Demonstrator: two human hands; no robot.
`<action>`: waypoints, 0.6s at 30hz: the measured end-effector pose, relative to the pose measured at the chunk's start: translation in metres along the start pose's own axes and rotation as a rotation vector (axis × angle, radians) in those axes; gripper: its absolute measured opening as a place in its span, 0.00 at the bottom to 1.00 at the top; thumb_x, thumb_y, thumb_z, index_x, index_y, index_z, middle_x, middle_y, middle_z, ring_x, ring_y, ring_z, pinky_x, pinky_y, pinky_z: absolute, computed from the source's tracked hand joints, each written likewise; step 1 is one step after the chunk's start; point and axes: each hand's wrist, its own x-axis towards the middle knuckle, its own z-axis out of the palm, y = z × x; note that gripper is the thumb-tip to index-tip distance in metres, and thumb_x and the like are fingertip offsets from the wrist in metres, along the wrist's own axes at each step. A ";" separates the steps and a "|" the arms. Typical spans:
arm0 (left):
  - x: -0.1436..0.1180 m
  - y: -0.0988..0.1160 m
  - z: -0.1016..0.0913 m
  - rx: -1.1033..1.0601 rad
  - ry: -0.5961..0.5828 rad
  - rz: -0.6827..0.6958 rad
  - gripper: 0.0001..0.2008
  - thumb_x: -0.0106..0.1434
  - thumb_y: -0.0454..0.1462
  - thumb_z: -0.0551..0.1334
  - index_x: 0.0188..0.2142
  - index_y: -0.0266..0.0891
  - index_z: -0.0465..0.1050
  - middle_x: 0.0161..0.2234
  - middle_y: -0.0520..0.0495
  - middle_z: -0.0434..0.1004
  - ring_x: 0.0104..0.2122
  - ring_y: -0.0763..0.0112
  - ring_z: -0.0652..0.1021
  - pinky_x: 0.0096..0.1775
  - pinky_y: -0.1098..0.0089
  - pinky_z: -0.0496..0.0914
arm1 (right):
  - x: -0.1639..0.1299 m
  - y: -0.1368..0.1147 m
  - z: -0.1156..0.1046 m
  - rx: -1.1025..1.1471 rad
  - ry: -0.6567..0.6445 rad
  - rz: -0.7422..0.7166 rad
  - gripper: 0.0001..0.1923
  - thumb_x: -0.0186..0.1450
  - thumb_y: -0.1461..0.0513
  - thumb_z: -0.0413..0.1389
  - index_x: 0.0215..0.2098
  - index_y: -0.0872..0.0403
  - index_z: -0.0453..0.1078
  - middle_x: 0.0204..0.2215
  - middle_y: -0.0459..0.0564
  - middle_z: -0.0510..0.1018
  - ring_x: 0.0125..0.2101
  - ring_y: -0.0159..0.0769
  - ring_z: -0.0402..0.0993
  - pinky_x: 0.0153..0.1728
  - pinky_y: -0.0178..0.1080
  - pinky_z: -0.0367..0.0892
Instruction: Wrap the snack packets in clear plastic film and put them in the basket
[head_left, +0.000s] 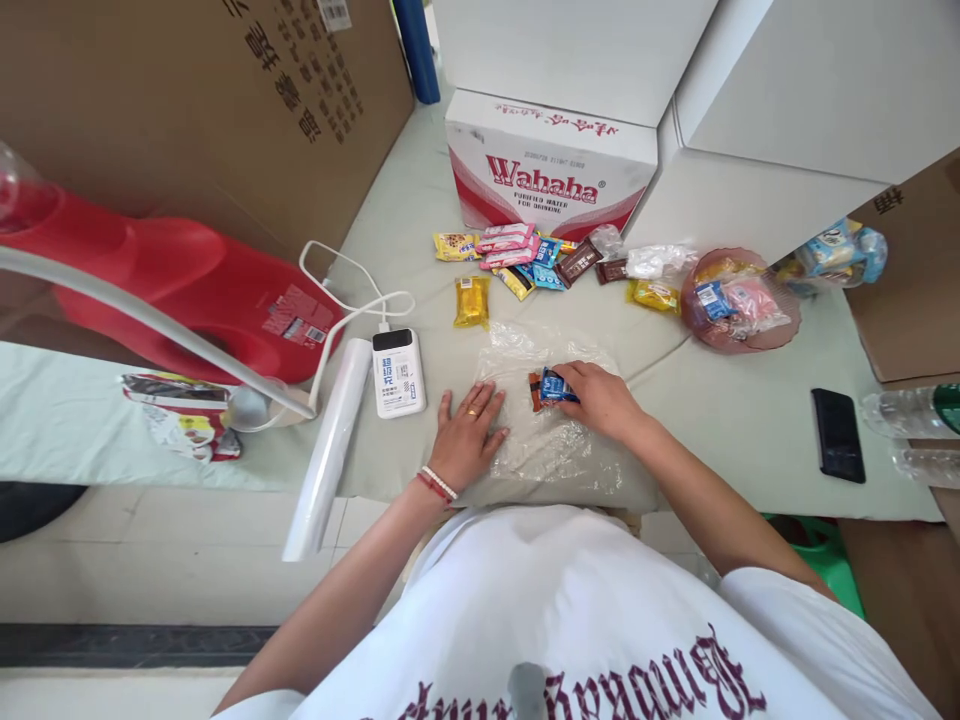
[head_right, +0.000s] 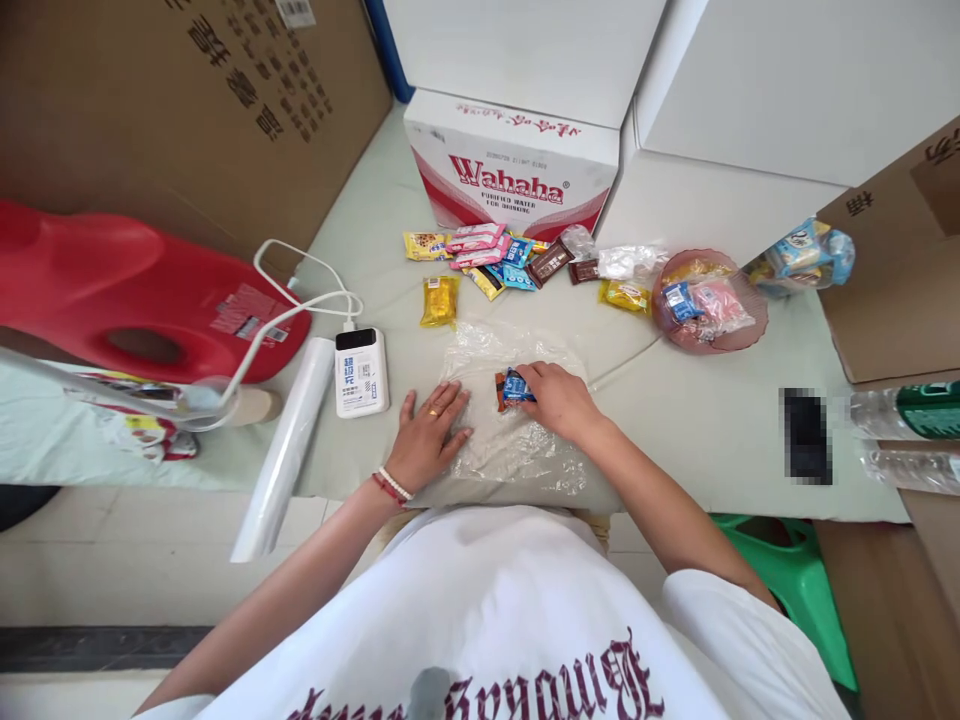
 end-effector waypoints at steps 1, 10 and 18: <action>-0.001 0.001 0.001 -0.001 0.013 0.002 0.30 0.73 0.44 0.54 0.72 0.45 0.58 0.72 0.35 0.58 0.72 0.47 0.60 0.68 0.33 0.45 | 0.001 -0.004 0.003 -0.007 0.010 -0.005 0.27 0.70 0.57 0.60 0.66 0.50 0.65 0.59 0.58 0.74 0.56 0.50 0.72 0.49 0.44 0.70; -0.029 -0.012 -0.011 -0.060 -0.013 0.407 0.32 0.69 0.50 0.61 0.71 0.53 0.60 0.69 0.40 0.65 0.70 0.48 0.64 0.70 0.35 0.36 | -0.020 -0.007 0.014 0.100 0.045 -0.012 0.38 0.68 0.52 0.62 0.72 0.48 0.56 0.72 0.61 0.57 0.60 0.54 0.70 0.51 0.50 0.73; -0.044 -0.045 -0.017 -0.183 -0.112 0.329 0.13 0.72 0.38 0.55 0.43 0.44 0.80 0.65 0.41 0.72 0.70 0.57 0.65 0.70 0.45 0.52 | -0.118 0.026 0.064 0.251 0.069 -0.249 0.15 0.72 0.55 0.56 0.55 0.48 0.74 0.59 0.59 0.75 0.59 0.52 0.69 0.58 0.60 0.70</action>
